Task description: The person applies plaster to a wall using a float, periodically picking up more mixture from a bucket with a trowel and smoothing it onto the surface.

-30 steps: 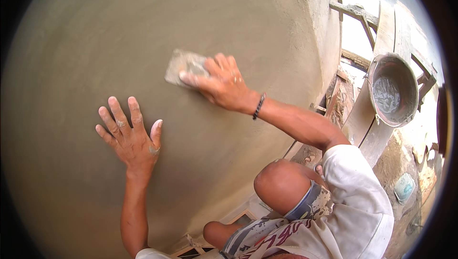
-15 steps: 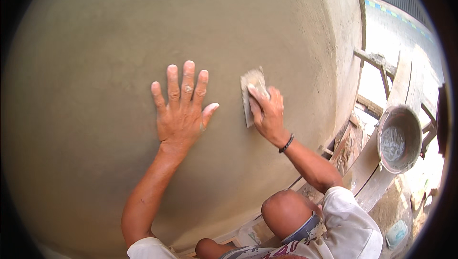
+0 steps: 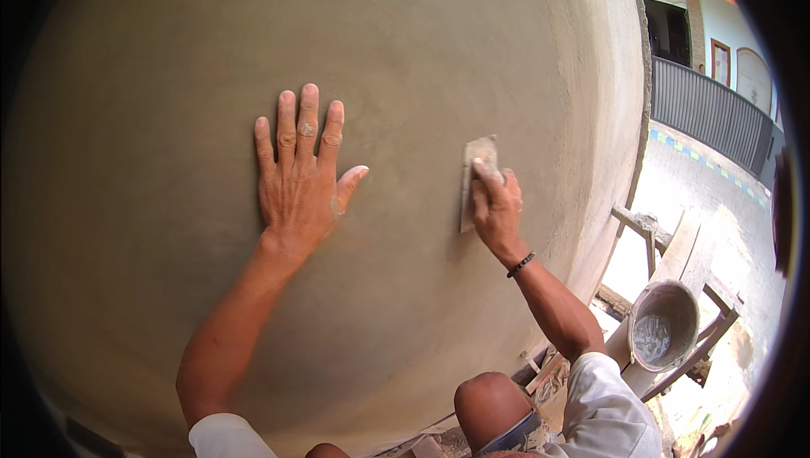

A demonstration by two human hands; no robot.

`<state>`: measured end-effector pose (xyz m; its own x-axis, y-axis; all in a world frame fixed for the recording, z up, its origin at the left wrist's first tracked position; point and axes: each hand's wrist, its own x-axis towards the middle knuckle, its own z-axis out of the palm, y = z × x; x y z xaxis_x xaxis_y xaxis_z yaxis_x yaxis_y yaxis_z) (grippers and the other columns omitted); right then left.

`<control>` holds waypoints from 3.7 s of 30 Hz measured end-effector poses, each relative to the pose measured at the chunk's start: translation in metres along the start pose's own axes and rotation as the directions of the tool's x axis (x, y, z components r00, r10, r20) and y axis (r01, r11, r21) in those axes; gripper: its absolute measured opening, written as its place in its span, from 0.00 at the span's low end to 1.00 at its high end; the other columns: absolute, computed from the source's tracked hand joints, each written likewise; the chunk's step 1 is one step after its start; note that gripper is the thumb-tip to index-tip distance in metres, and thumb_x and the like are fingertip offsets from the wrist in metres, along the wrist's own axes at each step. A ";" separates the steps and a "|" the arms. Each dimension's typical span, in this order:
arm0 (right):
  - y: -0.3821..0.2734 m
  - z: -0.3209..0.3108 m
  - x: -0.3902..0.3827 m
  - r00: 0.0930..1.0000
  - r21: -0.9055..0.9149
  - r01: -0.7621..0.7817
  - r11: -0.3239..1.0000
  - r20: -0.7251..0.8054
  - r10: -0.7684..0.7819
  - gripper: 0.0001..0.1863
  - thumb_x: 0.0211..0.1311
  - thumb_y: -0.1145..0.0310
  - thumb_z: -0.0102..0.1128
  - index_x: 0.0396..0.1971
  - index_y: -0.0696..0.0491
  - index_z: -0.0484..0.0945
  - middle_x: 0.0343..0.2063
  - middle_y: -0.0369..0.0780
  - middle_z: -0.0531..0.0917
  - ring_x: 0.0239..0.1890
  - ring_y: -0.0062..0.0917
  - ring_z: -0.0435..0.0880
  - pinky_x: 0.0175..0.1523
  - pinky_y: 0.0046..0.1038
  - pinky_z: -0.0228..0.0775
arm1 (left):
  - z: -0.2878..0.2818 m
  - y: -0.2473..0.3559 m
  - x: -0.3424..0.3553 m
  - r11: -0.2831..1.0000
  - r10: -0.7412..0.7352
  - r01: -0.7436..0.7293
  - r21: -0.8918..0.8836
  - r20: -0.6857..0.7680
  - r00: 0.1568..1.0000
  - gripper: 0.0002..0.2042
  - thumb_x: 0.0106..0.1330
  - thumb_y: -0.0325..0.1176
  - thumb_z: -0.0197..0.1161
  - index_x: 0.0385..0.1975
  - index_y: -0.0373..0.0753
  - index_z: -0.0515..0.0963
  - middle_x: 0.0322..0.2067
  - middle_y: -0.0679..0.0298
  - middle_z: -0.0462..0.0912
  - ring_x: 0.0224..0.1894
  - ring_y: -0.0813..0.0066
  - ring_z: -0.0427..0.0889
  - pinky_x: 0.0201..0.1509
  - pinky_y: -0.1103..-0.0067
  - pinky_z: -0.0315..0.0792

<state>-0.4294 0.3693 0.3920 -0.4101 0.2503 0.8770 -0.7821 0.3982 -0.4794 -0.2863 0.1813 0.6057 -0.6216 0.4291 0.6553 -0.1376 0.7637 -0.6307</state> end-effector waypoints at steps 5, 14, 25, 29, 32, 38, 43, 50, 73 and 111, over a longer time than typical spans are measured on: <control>-0.081 -0.006 0.208 0.968 -0.151 0.251 0.956 0.015 -0.251 0.13 0.64 0.62 0.56 0.48 0.40 0.81 0.32 0.45 0.77 0.38 0.39 0.78 0.41 0.38 0.66 | -0.016 -0.033 0.008 0.997 -0.055 0.059 0.041 -0.096 0.994 0.38 0.65 0.57 0.56 0.71 0.46 0.54 0.74 0.56 0.44 0.75 0.53 0.42 0.74 0.51 0.41; -0.026 0.006 0.089 0.998 -0.027 0.068 0.997 0.004 -0.068 0.18 0.62 0.71 0.58 0.52 0.46 0.80 0.36 0.47 0.78 0.39 0.37 0.80 0.48 0.33 0.71 | -0.016 -0.067 -0.017 0.992 -0.120 0.125 0.027 -0.141 0.983 0.39 0.64 0.61 0.55 0.72 0.50 0.53 0.74 0.58 0.45 0.75 0.55 0.43 0.74 0.54 0.42; 0.026 -0.044 0.254 0.986 -0.029 -0.118 0.993 -0.125 0.114 0.18 0.66 0.68 0.52 0.54 0.56 0.78 0.50 0.47 0.82 0.52 0.32 0.82 0.57 0.30 0.72 | -0.015 -0.042 -0.010 0.981 -0.193 0.191 -0.031 -0.249 0.949 0.38 0.63 0.60 0.56 0.71 0.49 0.57 0.73 0.58 0.48 0.74 0.55 0.45 0.74 0.53 0.43; -0.028 0.003 0.164 0.964 -0.043 0.265 0.963 0.033 -0.264 0.17 0.62 0.70 0.57 0.51 0.46 0.81 0.40 0.48 0.81 0.44 0.40 0.81 0.52 0.35 0.71 | -0.010 -0.052 -0.025 0.973 -0.222 0.231 0.008 -0.248 0.943 0.38 0.64 0.58 0.57 0.71 0.48 0.57 0.73 0.57 0.48 0.74 0.54 0.46 0.73 0.52 0.44; -0.099 0.011 0.260 0.861 -0.105 0.508 0.855 0.059 -0.505 0.14 0.64 0.65 0.55 0.48 0.46 0.81 0.37 0.49 0.82 0.39 0.43 0.80 0.48 0.38 0.72 | -0.009 -0.060 -0.026 0.973 -0.217 0.229 0.016 -0.257 0.942 0.37 0.64 0.57 0.56 0.71 0.48 0.56 0.73 0.56 0.47 0.74 0.53 0.46 0.73 0.52 0.45; -0.034 -0.035 0.378 0.999 -0.044 0.012 0.999 -0.039 -0.013 0.20 0.65 0.63 0.52 0.54 0.54 0.78 0.51 0.46 0.82 0.53 0.33 0.81 0.59 0.30 0.69 | -0.012 -0.056 -0.027 0.970 -0.228 0.242 0.032 -0.228 0.947 0.36 0.66 0.62 0.49 0.71 0.52 0.56 0.73 0.59 0.48 0.75 0.56 0.44 0.74 0.53 0.42; -0.006 -0.011 0.250 0.995 0.147 -0.093 0.985 -0.026 0.098 0.17 0.67 0.69 0.53 0.54 0.53 0.78 0.51 0.44 0.82 0.54 0.27 0.80 0.58 0.28 0.70 | -0.008 -0.064 -0.031 0.971 -0.218 0.233 0.048 -0.217 0.952 0.35 0.68 0.62 0.45 0.71 0.52 0.56 0.73 0.60 0.49 0.75 0.57 0.43 0.75 0.54 0.40; -0.179 0.025 0.359 0.747 -0.215 0.662 0.718 0.100 -0.658 0.15 0.65 0.63 0.55 0.49 0.46 0.81 0.45 0.44 0.84 0.44 0.37 0.84 0.50 0.31 0.74 | -0.021 -0.076 -0.039 0.974 -0.217 0.228 0.015 -0.246 0.945 0.36 0.64 0.59 0.55 0.70 0.51 0.58 0.73 0.59 0.50 0.74 0.56 0.46 0.74 0.54 0.44; -0.127 0.001 0.448 0.952 -0.130 0.299 0.945 -0.031 -0.305 0.20 0.63 0.57 0.55 0.50 0.49 0.81 0.47 0.46 0.83 0.50 0.37 0.82 0.55 0.34 0.72 | -0.021 -0.079 -0.041 0.980 -0.201 0.198 -0.035 -0.258 0.945 0.37 0.65 0.59 0.54 0.70 0.47 0.57 0.72 0.57 0.49 0.74 0.55 0.45 0.74 0.53 0.43; -0.322 0.093 0.230 0.682 0.020 0.721 0.692 0.151 -0.715 0.16 0.61 0.68 0.58 0.49 0.47 0.82 0.43 0.44 0.84 0.43 0.35 0.83 0.49 0.33 0.75 | -0.029 -0.151 -0.137 0.893 -0.450 0.383 -0.237 -0.430 0.783 0.36 0.62 0.55 0.60 0.66 0.40 0.64 0.70 0.51 0.55 0.73 0.52 0.50 0.73 0.51 0.45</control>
<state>-0.3159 0.2167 0.7514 0.2090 -0.2471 0.9462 -0.8466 0.4385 0.3015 -0.1580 0.0214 0.6239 -0.0935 0.2000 0.9753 -0.1782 0.9604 -0.2140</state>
